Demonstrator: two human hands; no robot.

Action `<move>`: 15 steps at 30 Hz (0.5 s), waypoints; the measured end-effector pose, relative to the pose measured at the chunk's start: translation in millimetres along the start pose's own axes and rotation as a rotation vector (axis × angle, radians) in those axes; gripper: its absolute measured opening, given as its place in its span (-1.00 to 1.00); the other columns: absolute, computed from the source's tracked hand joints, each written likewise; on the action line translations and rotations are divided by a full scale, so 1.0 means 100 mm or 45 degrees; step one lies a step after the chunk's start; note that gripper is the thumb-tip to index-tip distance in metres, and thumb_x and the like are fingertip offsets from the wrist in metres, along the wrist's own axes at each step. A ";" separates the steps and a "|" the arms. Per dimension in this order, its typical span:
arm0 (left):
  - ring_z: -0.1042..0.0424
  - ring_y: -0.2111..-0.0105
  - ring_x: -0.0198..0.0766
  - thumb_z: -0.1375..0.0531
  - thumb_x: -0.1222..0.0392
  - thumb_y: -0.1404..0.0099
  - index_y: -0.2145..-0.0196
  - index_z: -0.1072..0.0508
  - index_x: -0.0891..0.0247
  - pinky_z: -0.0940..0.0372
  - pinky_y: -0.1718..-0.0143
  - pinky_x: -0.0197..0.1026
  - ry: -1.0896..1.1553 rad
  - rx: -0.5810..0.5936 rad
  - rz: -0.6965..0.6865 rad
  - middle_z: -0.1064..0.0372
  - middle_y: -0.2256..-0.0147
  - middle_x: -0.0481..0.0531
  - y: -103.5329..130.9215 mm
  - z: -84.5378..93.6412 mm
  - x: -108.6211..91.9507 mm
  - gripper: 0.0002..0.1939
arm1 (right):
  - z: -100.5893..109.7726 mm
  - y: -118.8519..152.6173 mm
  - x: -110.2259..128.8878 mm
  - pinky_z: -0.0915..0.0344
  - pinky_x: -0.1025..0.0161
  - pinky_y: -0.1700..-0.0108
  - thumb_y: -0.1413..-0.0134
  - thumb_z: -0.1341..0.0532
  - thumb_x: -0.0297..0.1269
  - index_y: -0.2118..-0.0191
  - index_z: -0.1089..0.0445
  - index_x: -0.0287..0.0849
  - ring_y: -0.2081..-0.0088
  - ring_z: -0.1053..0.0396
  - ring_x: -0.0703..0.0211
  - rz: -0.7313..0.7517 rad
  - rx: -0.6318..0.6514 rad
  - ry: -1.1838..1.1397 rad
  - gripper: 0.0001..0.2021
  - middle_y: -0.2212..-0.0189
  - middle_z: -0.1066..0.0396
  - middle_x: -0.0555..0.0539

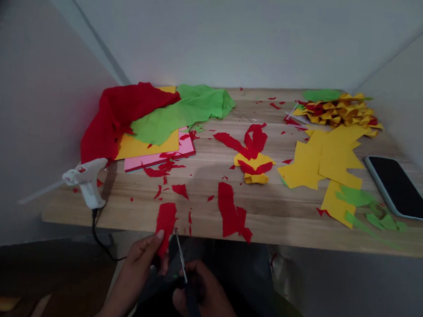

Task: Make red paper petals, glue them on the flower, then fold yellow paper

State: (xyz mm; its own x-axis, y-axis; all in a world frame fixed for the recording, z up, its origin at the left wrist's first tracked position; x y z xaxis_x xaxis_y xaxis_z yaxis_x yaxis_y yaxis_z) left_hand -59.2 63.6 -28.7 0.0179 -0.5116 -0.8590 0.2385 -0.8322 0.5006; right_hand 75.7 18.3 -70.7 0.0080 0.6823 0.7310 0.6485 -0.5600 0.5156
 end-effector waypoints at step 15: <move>-0.29 0.61 -0.31 -0.16 -0.23 -0.23 0.62 -0.35 0.24 -0.21 0.51 -0.29 -0.113 0.015 -0.144 -0.30 0.67 -0.07 -0.05 -0.01 -0.18 -0.50 | -0.15 -0.29 0.13 -0.26 0.43 0.58 0.12 -0.26 0.38 0.16 -0.21 -0.10 0.54 -0.17 0.42 0.168 -0.093 -0.063 -0.35 0.34 -0.24 0.03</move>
State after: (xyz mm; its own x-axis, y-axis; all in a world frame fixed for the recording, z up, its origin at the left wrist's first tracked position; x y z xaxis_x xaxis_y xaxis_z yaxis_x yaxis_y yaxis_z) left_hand -59.3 77.2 -16.1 -0.0943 -0.4307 -0.8975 0.2225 -0.8879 0.4027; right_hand 45.8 36.3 -69.4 0.1278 0.6217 0.7728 0.5820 -0.6779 0.4491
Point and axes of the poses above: each hand's wrist, its own y-axis away from the middle knuckle, its own z-axis out of the back of the hand, x = y × z, the point moved 9 cm from there along -y, towards the middle knuckle
